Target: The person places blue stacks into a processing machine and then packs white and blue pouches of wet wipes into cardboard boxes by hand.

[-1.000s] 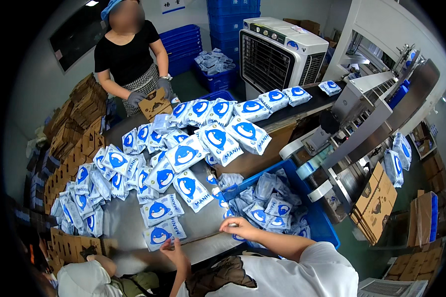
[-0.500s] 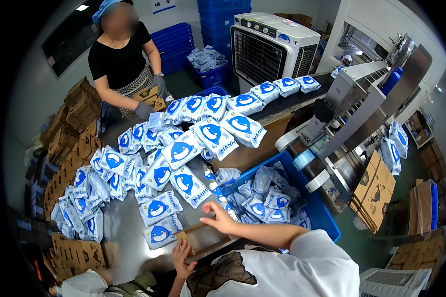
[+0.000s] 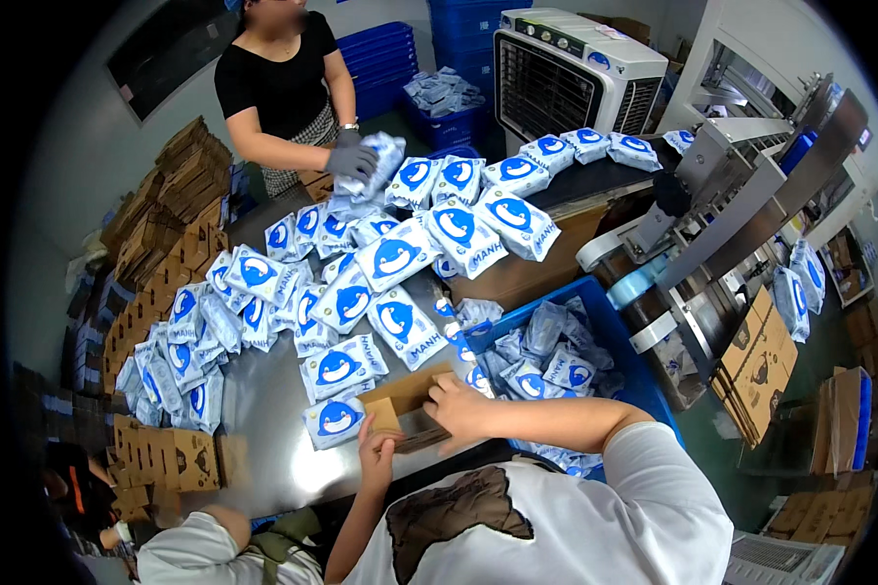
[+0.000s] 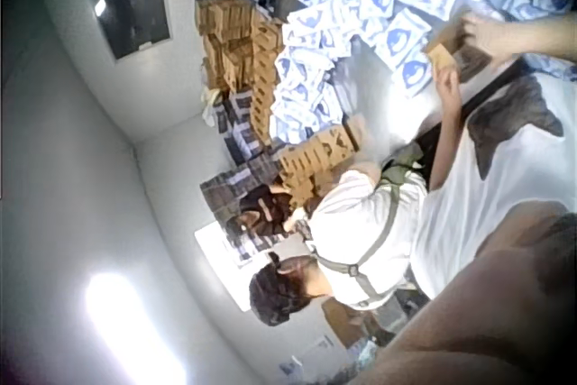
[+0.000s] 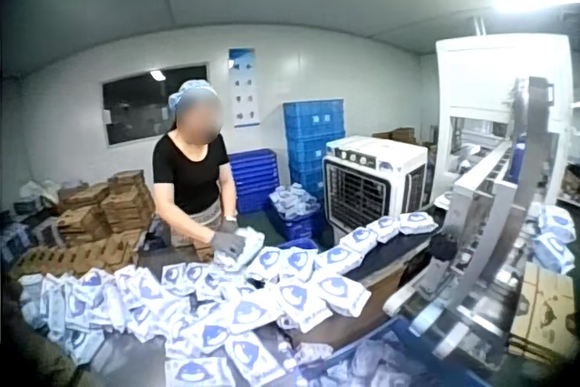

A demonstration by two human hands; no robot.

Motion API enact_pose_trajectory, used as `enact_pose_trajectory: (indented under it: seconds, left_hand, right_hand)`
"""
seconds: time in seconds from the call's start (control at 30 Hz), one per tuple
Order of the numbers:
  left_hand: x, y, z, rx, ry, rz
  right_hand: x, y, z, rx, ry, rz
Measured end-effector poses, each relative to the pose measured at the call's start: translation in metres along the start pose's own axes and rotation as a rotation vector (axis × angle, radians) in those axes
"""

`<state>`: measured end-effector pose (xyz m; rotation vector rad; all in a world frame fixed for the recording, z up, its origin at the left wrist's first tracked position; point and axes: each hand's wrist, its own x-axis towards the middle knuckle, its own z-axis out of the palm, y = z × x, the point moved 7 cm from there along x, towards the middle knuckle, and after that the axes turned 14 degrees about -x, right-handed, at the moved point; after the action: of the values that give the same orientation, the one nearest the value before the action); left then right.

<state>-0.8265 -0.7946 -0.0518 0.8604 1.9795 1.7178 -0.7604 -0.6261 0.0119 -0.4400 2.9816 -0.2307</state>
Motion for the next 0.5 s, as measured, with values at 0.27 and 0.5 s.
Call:
enact_pose_trajectory:
  seconds: [0.27,0.5]
  left_hand:
    - [0.002,-0.042,-0.019,0.013,0.339,-0.080]
    - [0.010,-0.078,-0.005,-0.434,0.225,-0.424]
  right_hand:
    - [0.017,0.012,0.019,-0.024,0.319,-0.129]
    - [-0.039,0.007,0.057,-0.065,0.361,0.091]
